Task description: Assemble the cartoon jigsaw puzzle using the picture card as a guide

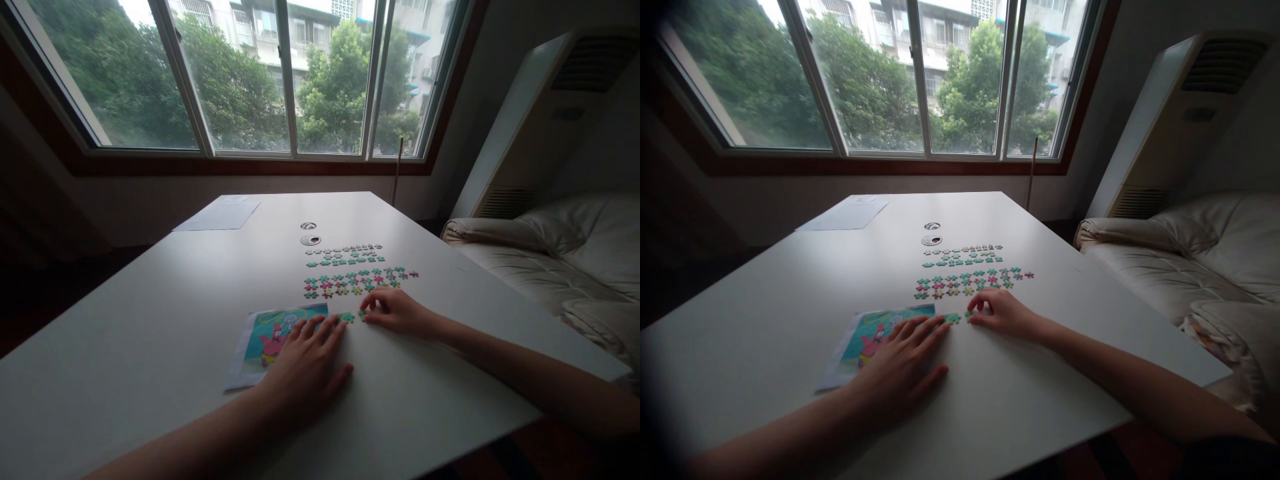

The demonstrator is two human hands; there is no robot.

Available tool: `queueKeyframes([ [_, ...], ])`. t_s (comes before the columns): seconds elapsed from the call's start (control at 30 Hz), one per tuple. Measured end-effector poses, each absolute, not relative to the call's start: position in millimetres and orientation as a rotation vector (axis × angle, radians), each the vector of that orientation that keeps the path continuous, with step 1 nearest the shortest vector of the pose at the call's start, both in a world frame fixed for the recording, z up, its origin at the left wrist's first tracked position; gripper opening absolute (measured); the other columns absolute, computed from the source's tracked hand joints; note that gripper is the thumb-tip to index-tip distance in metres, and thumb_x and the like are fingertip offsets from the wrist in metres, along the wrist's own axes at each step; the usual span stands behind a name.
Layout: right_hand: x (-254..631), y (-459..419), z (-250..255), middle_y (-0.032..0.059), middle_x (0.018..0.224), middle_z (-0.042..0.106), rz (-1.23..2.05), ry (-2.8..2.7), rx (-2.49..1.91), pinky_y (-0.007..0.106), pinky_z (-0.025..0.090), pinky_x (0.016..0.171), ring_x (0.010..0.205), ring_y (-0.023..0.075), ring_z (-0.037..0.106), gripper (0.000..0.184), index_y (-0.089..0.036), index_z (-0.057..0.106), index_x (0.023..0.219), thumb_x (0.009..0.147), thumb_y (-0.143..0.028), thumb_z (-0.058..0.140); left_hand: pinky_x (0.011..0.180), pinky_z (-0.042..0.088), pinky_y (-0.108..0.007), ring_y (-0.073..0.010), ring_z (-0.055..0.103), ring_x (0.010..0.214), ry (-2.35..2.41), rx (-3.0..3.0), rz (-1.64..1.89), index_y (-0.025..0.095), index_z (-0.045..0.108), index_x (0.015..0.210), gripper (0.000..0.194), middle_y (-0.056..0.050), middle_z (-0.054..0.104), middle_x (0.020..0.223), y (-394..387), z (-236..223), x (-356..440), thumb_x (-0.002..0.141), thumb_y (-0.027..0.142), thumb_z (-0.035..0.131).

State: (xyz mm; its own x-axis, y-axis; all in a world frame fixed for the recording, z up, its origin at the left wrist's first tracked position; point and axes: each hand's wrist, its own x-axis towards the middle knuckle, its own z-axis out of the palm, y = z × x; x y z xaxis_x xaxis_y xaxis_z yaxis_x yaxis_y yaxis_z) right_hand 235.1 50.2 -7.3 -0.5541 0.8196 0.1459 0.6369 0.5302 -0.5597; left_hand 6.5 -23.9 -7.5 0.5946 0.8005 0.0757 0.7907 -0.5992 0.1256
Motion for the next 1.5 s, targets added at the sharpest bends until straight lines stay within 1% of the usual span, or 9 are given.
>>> queueKeyframes([
  [0.1,229.7,49.9,-11.4,0.0002,0.072,0.057,0.603,-2.344,-1.17,0.021,0.035,0.057,0.06,0.0094,0.045,0.018,-0.018,0.066,0.088,0.075,-0.03,0.061,0.102,0.027,-0.05,-0.032,0.033,0.124,1.368,2.732,0.182,0.018,0.039,0.133,0.052,-0.009,0.038,0.14,-23.9,-7.8,6.6,0.088,0.044,0.04],
  [0.23,225.7,50.1,-15.5,0.0002,0.073,0.056,0.57,-2.323,-1.147,0.021,0.035,0.058,0.06,0.0093,0.045,0.018,-0.018,0.066,0.087,0.075,-0.031,0.061,0.102,0.026,-0.05,-0.0325,0.033,0.124,1.371,2.724,0.175,0.017,0.04,0.133,0.052,-0.01,0.038,0.139,-24.3,-7.1,7.1,0.087,0.042,0.041],
  [0.4,224.7,48.3,-14.9,0.0009,0.075,0.057,0.561,-2.32,-1.123,0.022,0.036,0.06,0.062,0.0099,0.047,0.017,-0.018,0.066,0.085,0.074,-0.031,0.063,0.101,0.026,-0.051,-0.0325,0.033,0.123,1.373,2.724,0.198,0.018,0.04,0.133,0.052,-0.01,0.039,0.139,-24.2,-7.9,6.6,0.087,0.042,0.042],
  [0.63,223.0,46.4,-13.2,0.0006,0.075,0.057,0.557,-2.31,-1.11,0.021,0.036,0.059,0.061,0.0093,0.046,0.016,-0.02,0.067,0.087,0.075,-0.03,0.061,0.102,0.026,-0.051,-0.0324,0.033,0.124,1.365,2.723,0.189,0.017,0.039,0.133,0.052,-0.01,0.039,0.139,-23.8,-8.4,7.1,0.087,0.042,0.042],
  [0.97,222.4,46.2,-14.5,0.0011,0.075,0.057,0.538,-2.299,-1.122,0.022,0.038,0.061,0.065,0.0107,0.05,0.015,-0.02,0.068,0.085,0.075,-0.03,0.062,0.101,0.026,-0.051,-0.0323,0.033,0.123,1.363,2.742,0.211,0.017,0.039,0.133,0.052,-0.011,0.039,0.138,-24.4,-8.5,6.3,0.088,0.042,0.041],
  [1.07,223.0,46.1,-15.8,0.0009,0.076,0.057,0.542,-2.291,-1.111,0.022,0.038,0.06,0.064,0.01,0.05,0.016,-0.02,0.068,0.085,0.074,-0.03,0.062,0.101,0.026,-0.051,-0.0321,0.034,0.123,1.378,2.744,0.252,0.018,0.037,0.134,0.053,-0.011,0.04,0.137,-25.2,-10.0,5.7,0.087,0.042,0.043],
  [1.3,225.6,47.5,-18.5,0.0007,0.075,0.058,0.581,-2.264,-1.114,0.021,0.037,0.056,0.056,0.008,0.045,0.019,-0.019,0.067,0.089,0.077,-0.031,0.059,0.1,0.027,-0.052,-0.0325,0.035,0.121,1.378,2.746,0.212,0.018,0.042,0.129,0.048,-0.01,0.04,0.137,-24.9,-8.6,7.3,0.087,0.041,0.042],
  [1.37,226.1,47.6,-18.2,0.0005,0.074,0.058,0.568,-2.257,-1.13,0.021,0.037,0.055,0.055,0.0077,0.045,0.017,-0.019,0.067,0.087,0.077,-0.029,0.059,0.1,0.027,-0.052,-0.0329,0.035,0.121,1.383,2.747,0.21,0.018,0.042,0.13,0.049,-0.01,0.04,0.137,-24.9,-8.3,7.3,0.087,0.041,0.042],
  [1.5,225.5,46.4,-16.1,0.0009,0.074,0.056,0.564,-2.279,-1.12,0.021,0.038,0.056,0.059,0.0086,0.047,0.014,-0.019,0.067,0.082,0.075,-0.028,0.06,0.1,0.026,-0.052,-0.033,0.034,0.121,1.385,2.737,0.211,0.018,0.042,0.13,0.049,-0.01,0.04,0.137,-25.6,-7.6,6.7,0.087,0.042,0.042],
])
